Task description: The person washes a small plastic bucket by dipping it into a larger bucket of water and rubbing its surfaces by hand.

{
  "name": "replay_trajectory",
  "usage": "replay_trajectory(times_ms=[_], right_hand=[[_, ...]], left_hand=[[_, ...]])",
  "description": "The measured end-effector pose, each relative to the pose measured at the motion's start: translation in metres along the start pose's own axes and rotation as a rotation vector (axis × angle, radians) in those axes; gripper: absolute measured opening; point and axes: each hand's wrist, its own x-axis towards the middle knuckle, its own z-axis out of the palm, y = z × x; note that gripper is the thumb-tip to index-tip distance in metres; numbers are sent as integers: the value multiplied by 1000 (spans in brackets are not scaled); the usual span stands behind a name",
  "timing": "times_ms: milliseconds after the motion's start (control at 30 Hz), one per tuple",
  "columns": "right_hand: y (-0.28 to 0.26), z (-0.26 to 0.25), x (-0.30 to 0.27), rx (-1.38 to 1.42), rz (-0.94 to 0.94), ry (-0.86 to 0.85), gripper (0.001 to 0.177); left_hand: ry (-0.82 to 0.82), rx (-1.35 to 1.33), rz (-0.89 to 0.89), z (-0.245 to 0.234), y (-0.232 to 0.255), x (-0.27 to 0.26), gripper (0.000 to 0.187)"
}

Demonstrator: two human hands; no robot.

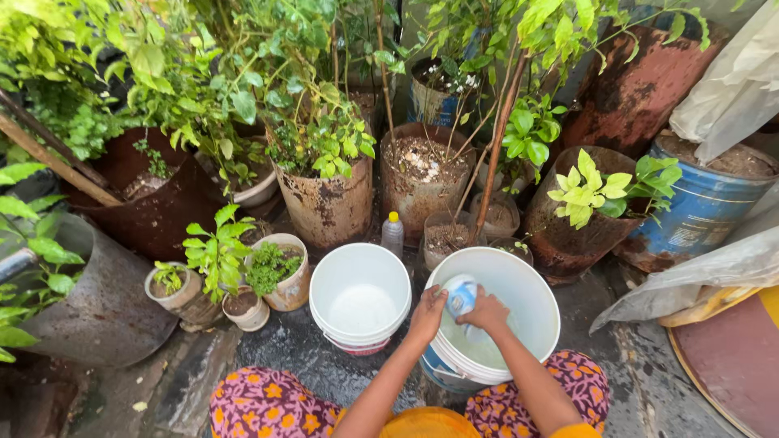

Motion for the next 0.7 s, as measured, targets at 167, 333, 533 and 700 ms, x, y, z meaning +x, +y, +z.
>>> replay_trajectory(times_ms=[167,333,533,700], right_hand=[[35,-26,-38,291,-9,159,131],[31,-42,-101,799,-291,631,121],[-15,-92,-170,1171,-788,827,131],[-87,-157,-202,1248,-1135,1082,125]], left_hand=[[-81,224,26,6,-9,-4,73],[-86,231,167,5,47,-39,84],[-60,242,819,-26,189,-139,93],[92,388,1155,-72,279,-190,100]])
